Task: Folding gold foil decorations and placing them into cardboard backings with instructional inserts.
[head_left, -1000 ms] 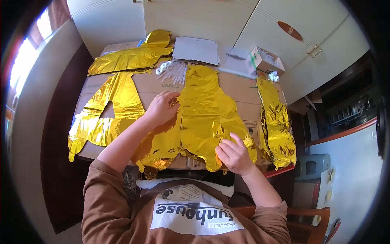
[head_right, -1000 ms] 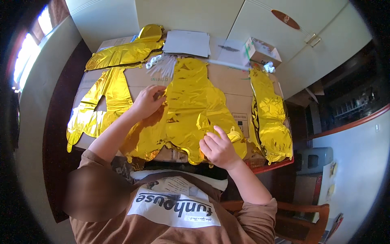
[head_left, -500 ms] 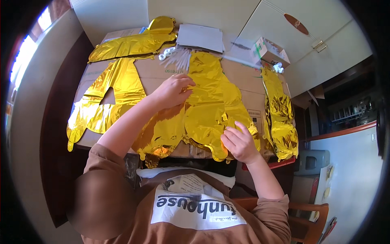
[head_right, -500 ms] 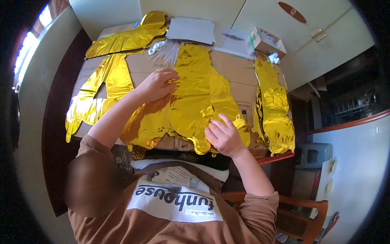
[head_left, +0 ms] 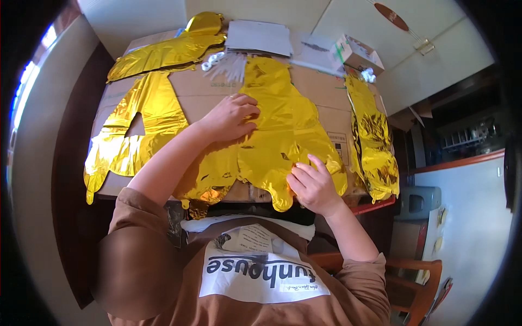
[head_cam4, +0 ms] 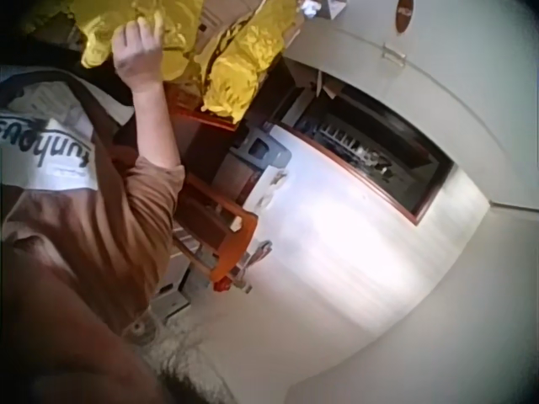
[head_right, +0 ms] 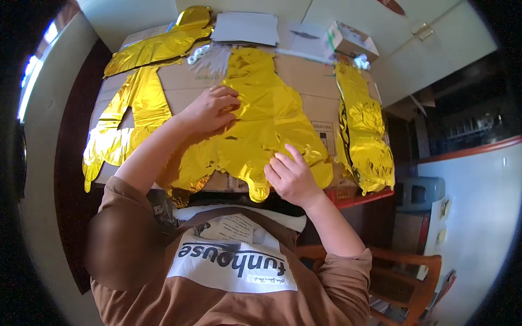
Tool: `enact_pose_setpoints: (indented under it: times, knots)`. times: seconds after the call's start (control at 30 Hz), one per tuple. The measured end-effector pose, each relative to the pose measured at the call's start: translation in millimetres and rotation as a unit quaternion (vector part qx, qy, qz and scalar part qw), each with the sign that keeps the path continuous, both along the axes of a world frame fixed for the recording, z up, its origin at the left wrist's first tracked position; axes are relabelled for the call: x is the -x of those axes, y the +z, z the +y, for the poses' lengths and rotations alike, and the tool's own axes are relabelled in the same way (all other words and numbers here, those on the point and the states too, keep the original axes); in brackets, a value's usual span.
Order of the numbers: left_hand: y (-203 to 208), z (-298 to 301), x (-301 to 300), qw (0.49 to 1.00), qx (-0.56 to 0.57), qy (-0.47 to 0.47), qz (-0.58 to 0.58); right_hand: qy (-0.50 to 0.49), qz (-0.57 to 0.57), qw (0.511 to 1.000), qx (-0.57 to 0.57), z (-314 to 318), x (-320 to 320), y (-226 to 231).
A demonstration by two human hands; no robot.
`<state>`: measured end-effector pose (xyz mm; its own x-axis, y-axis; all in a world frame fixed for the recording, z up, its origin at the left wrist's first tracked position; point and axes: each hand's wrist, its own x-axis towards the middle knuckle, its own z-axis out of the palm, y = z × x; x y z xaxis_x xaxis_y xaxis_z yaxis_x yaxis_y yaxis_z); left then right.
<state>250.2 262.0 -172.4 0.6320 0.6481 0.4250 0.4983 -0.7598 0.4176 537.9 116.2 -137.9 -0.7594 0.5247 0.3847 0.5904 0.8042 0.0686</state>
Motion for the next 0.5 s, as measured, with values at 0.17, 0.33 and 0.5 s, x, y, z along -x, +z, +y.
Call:
enact_pose_setpoints:
  times: [0.17, 0.33, 0.5]
  knots:
    - [-2.8, -5.0, 1.9, 1.000, 0.015, 0.008, -0.013, -0.073, 0.085, 0.990, 0.081, -34.6, -18.7, 28.8]
    - [-1.8, -7.4, -0.6, 1.000, 0.012, 0.028, -0.004, -0.329, 0.318, 0.868, 0.192, -101.4, -47.0, -7.6]
    - [29.4, -28.7, -13.3, 0.991, -0.137, 0.010, -0.009, -0.393, 0.595, 0.546, 0.441, -121.3, -29.6, -50.0]
